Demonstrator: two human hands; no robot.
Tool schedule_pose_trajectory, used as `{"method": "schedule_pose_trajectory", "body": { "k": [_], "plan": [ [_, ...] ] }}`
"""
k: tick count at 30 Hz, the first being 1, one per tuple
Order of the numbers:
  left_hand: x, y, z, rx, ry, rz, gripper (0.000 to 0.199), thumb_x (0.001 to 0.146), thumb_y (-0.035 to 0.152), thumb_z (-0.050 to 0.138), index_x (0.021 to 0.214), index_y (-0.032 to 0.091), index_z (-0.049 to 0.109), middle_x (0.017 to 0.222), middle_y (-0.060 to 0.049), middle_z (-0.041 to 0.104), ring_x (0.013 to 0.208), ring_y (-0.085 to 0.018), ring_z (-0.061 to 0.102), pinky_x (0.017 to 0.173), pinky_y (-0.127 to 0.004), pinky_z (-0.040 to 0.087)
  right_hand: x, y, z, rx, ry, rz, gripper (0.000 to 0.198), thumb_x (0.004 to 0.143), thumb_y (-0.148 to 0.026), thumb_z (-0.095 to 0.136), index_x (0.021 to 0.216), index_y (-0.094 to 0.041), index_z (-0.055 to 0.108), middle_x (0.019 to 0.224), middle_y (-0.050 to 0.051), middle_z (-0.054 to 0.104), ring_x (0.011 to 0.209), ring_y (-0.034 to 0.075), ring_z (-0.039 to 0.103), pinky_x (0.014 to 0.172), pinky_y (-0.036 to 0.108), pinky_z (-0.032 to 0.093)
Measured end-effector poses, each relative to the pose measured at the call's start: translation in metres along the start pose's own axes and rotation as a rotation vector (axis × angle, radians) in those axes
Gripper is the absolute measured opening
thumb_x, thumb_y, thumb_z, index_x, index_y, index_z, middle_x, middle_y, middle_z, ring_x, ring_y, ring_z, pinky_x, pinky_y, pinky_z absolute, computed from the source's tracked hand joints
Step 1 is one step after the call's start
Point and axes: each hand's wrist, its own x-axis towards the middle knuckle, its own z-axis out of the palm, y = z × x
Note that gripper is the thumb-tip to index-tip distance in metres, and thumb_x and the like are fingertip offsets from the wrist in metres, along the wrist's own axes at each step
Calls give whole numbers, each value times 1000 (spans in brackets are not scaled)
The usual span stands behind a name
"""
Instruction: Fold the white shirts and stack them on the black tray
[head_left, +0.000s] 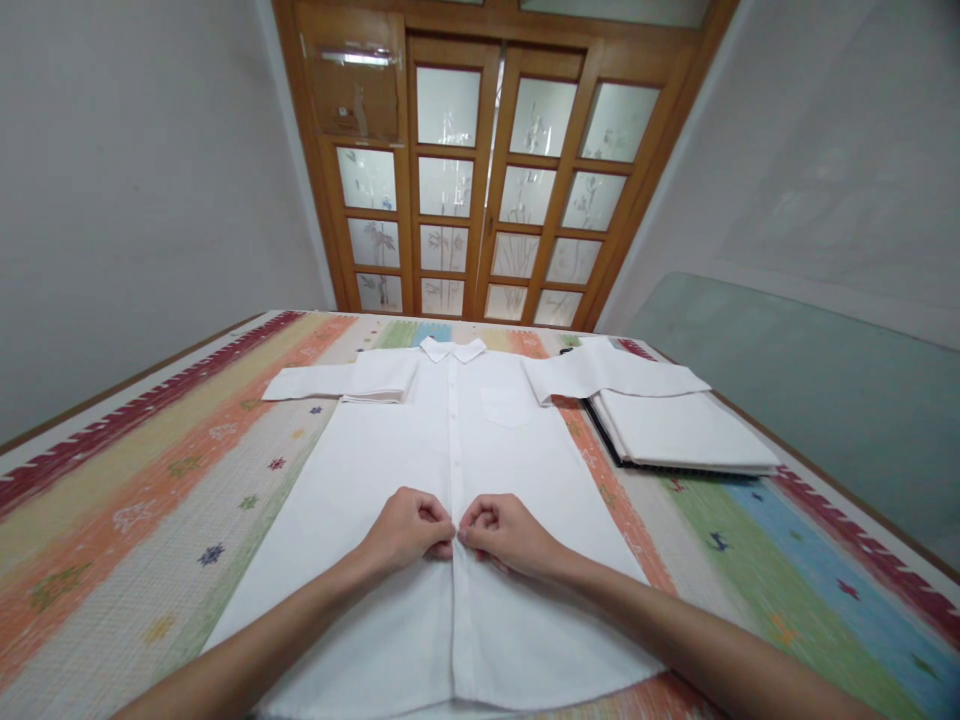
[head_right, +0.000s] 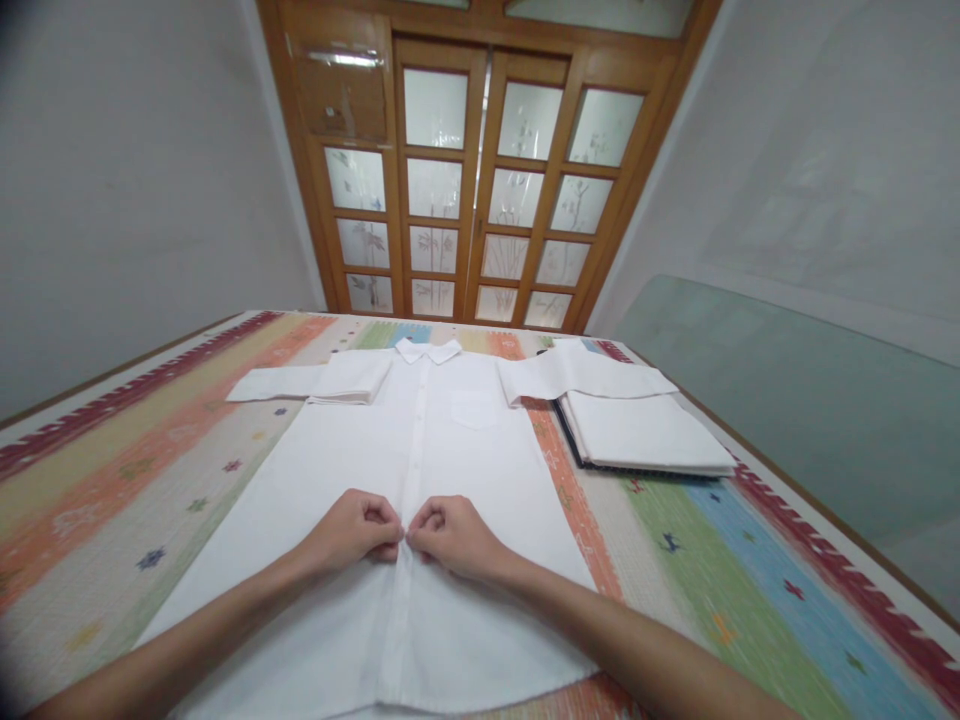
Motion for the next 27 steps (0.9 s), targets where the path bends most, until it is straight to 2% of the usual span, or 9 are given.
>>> {"method": "schedule_pose_trajectory", "body": {
  "k": [4,7,11,16,20,27],
  "plan": [
    [2,-3,1,14,-4,32,8,58,22,63,56,16,59,48,-1,65,49,-15,63,49,-22,45,-1,-2,1,-46,23,4,8,76,-24,59,77,-16,59,52,-6,59,32,5,41,33,17,28],
    [4,-6,1,32,-13,57,8,59,22,63,56,16,58,47,-1,64,48,-15,63,49,-22,45,1,-3,1,-29,-20,32,10,78,-26,57,77,-16,58,52,-6,60,31,5,42,32,16,26],
    [4,-6,0,44,-17,58,9,60,23,64,57,16,59,48,-1,65,49,-15,64,49,-22,45,5,-3,0,58,-93,88,13,77,-29,56,72,-16,57,48,-6,58,28,4,37,30,17,21],
    [-2,-1,-1,159,1,61,12,63,26,61,61,15,65,52,-2,66,50,-14,61,49,-22,44,7,0,2,110,-83,81,12,75,-27,54,70,-16,57,44,-7,55,26,4,32,28,18,17],
    [-5,3,-3,276,30,132,17,64,28,60,59,14,69,53,-2,67,51,-14,58,51,-21,42,6,1,3,108,-88,67,14,76,-29,55,72,-16,57,45,-8,55,28,3,33,30,17,18],
    [-2,-1,-2,231,43,86,14,62,25,60,59,14,68,51,-2,66,49,-13,58,50,-21,42,6,2,3,47,-59,54,13,76,-29,56,74,-16,58,46,-7,56,28,4,36,30,17,22]
  ]
}}
